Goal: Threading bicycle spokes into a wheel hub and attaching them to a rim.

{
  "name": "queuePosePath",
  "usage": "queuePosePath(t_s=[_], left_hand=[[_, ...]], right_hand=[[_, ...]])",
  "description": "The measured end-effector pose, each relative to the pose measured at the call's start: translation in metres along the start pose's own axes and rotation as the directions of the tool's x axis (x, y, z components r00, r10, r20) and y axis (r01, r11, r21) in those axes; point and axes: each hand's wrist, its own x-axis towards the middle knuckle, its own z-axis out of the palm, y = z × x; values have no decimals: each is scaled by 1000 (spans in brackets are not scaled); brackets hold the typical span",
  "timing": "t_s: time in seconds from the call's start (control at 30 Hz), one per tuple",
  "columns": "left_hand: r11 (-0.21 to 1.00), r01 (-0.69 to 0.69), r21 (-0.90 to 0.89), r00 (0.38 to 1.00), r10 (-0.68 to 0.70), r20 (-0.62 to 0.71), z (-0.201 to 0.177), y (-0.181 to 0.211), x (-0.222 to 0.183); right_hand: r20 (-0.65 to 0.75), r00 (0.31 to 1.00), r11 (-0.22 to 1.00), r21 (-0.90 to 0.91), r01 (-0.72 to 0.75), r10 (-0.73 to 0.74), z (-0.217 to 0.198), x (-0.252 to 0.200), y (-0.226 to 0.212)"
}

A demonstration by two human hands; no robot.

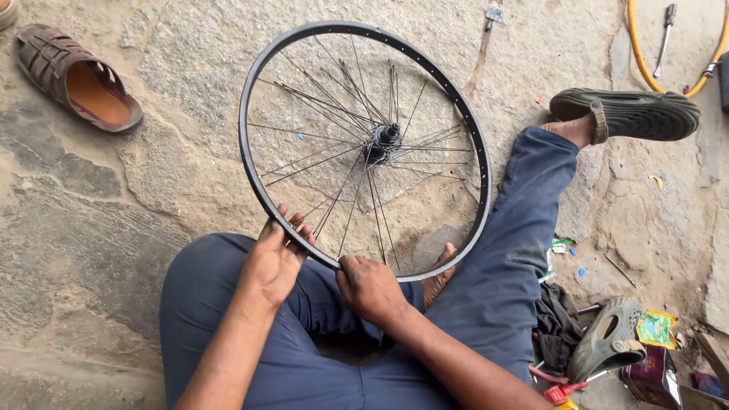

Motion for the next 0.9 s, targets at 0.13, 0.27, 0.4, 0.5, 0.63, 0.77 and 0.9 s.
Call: queuePosePath(t_s=[0.13, 0.27, 0.4, 0.5, 0.63, 0.77, 0.9], left_hand=[[992, -64, -111, 982, 82, 172, -18, -12, 11], [989, -97, -108, 986, 110, 122, -22, -13, 22], [990, -123, -73, 982, 132, 134, -37, -20, 36], [993, -92, -70, 989, 99, 106, -26, -15, 35], [991, -115, -65, 990, 119, 74, -16, -11, 23], [986, -102, -130, 989, 116, 98, -6, -9, 12], [983, -129, -129, 979, 146, 139, -17, -13, 21]], right_hand=[[24, 1000, 997, 76, -1, -1, -9, 0, -1], [198, 979, 957, 291, -18, -41, -55, 21, -17], [63, 998, 996, 88, -16, 11, -68, 63, -25], [-39, 926, 920, 101, 378, -376, -37, 102, -12], [226, 806, 827, 0, 562, -548, -14, 140, -6], [305, 782, 828, 43, 558, -543, -20, 149, -9], [308, 811, 856, 23, 517, -498, -20, 146, -12]])
